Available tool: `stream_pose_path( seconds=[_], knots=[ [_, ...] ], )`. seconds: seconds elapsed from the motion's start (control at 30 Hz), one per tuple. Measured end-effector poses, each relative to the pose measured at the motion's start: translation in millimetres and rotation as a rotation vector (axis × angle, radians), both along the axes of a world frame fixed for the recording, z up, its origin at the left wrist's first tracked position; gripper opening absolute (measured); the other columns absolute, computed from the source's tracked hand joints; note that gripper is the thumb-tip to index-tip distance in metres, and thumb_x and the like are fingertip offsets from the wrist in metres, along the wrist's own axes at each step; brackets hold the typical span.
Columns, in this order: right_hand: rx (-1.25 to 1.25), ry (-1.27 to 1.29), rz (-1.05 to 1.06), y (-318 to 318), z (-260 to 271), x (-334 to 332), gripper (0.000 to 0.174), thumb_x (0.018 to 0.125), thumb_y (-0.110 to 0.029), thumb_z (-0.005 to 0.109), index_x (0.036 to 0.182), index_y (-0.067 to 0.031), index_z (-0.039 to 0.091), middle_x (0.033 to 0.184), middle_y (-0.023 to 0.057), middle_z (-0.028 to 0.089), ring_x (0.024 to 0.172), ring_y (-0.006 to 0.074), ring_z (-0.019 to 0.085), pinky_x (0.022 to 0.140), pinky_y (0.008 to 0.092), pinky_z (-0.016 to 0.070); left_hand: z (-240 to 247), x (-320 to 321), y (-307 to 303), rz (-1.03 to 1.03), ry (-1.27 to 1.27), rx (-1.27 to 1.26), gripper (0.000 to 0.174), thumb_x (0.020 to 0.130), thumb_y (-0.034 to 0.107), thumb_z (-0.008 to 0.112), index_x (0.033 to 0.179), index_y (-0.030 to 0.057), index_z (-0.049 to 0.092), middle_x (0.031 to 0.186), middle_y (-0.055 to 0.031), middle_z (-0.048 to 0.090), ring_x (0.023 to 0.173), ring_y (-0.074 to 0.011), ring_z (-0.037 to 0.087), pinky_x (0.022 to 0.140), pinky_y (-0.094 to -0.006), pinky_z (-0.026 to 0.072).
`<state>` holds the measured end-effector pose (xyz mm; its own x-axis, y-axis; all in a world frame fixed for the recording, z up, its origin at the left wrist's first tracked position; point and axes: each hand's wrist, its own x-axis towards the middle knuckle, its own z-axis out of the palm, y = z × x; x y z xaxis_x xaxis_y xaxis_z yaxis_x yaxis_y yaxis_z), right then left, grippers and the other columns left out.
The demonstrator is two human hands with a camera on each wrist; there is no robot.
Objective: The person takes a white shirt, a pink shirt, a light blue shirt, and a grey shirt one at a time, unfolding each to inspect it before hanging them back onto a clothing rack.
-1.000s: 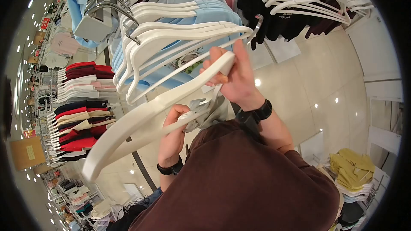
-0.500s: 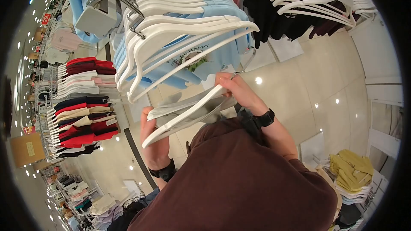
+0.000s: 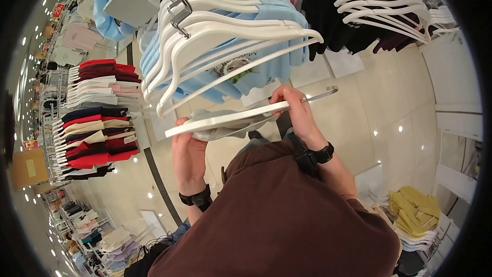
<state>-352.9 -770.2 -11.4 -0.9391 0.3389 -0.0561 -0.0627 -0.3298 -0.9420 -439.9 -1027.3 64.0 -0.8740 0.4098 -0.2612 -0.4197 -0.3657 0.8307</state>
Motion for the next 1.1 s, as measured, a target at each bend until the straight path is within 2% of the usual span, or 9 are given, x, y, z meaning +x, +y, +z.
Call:
stream_pose_path(
  seconds=[0.1,0.17,0.2,0.3,0.57,0.63,0.77,1.0,1.1],
  knots=[
    [-0.216,-0.083,-0.158,-2.9,-4.0,-6.0,0.038,0.109,-0.033,0.037,0.089,-0.0065,0.057,0.077,0.0024,0.057,0.074,0.0121,0.052,0.078,0.0299,0.0457,16.7,6.2,11.4,0.114,-0.097,0.011,0.018,0.103,0.016,0.060,0.118,0.0078,0.054,0.115,-0.0051,0.065,0.106,-0.0158,0.062,0.095,-0.0357,0.0490],
    [-0.578,0.006,-0.077,-8.4,-3.9,-11.7,0.033,0.108,-0.032,0.034,0.091,-0.0103,0.052,0.073,0.0024,0.052,0.074,0.0143,0.049,0.087,0.0333,0.0434,3.8,10.0,2.7,-0.110,-0.041,0.122,0.026,0.099,0.028,0.065,0.110,0.0085,0.053,0.120,-0.0077,0.064,0.109,-0.0189,0.062,0.098,-0.0371,0.0484],
    [-0.632,-0.020,-0.077,-13.8,7.3,-15.4,0.029,0.107,-0.031,0.034,0.086,-0.0145,0.043,0.070,0.0017,0.048,0.072,0.0151,0.045,0.087,0.0365,0.0395,3.9,12.8,4.6,-0.143,-0.045,0.091,0.021,0.099,0.025,0.065,0.105,0.0098,0.051,0.116,-0.0081,0.064,0.107,-0.0180,0.062,0.097,-0.0357,0.0476],
    [-0.704,0.063,-0.037,-18.8,8.9,-19.9,0.029,0.108,-0.032,0.030,0.087,-0.0150,0.043,0.069,0.0017,0.048,0.071,0.0155,0.044,0.087,0.0367,0.0384,5.9,19.4,16.4,-0.157,-0.026,0.049,0.013,0.102,0.015,0.062,0.108,0.0087,0.053,0.105,-0.0038,0.065,0.097,-0.0124,0.061,0.088,-0.0304,0.0478],
    [-0.656,0.057,0.037,-23.5,7.5,-21.7,0.033,0.106,-0.030,0.027,0.085,-0.0125,0.046,0.066,0.0037,0.050,0.070,0.0161,0.045,0.091,0.0379,0.0419,37.3,25.1,22.1,-0.037,-0.123,0.199,0.027,0.096,0.019,0.068,0.112,0.0061,0.050,0.111,-0.0106,0.065,0.102,-0.0198,0.064,0.092,-0.0349,0.0509],
    [-0.627,0.029,0.035,-26.4,6.0,-21.0,0.033,0.105,-0.030,0.028,0.081,-0.0135,0.043,0.063,0.0033,0.049,0.068,0.0162,0.045,0.090,0.0388,0.0414,30.6,23.0,11.2,-0.150,-0.044,0.338,0.033,0.093,0.019,0.064,0.117,0.0054,0.047,0.126,-0.0157,0.059,0.123,-0.0299,0.057,0.107,-0.0462,0.0442],
    [-0.552,0.065,0.091,-25.4,3.9,-19.2,0.037,0.105,-0.034,0.032,0.080,-0.0117,0.047,0.060,0.0038,0.046,0.062,0.0167,0.044,0.090,0.0362,0.0441,42.1,23.8,10.0,-0.125,-0.022,0.371,0.033,0.092,0.019,0.065,0.115,0.0047,0.047,0.126,-0.0186,0.058,0.124,-0.0320,0.056,0.108,-0.0481,0.0427],
    [-0.685,0.201,0.111,9.7,22.1,-7.9,0.040,0.102,-0.038,0.040,0.070,-0.0129,0.039,0.058,0.0015,0.039,0.059,0.0146,0.037,0.073,0.0332,0.0392,32.3,16.9,-5.4,-0.050,0.100,0.134,0.033,0.093,0.019,0.067,0.115,0.0048,0.048,0.125,-0.0170,0.062,0.122,-0.0289,0.059,0.107,-0.0479,0.0465],
    [-0.685,0.187,0.135,8.2,30.1,-7.9,0.040,0.102,-0.037,0.040,0.071,-0.0120,0.040,0.059,0.0014,0.040,0.060,0.0144,0.039,0.073,0.0327,0.0399,28.3,21.1,9.2,-0.083,0.029,0.109,0.021,0.100,0.013,0.064,0.116,0.0079,0.052,0.112,-0.0066,0.063,0.104,-0.0171,0.060,0.092,-0.0346,0.0477]
  ],
)
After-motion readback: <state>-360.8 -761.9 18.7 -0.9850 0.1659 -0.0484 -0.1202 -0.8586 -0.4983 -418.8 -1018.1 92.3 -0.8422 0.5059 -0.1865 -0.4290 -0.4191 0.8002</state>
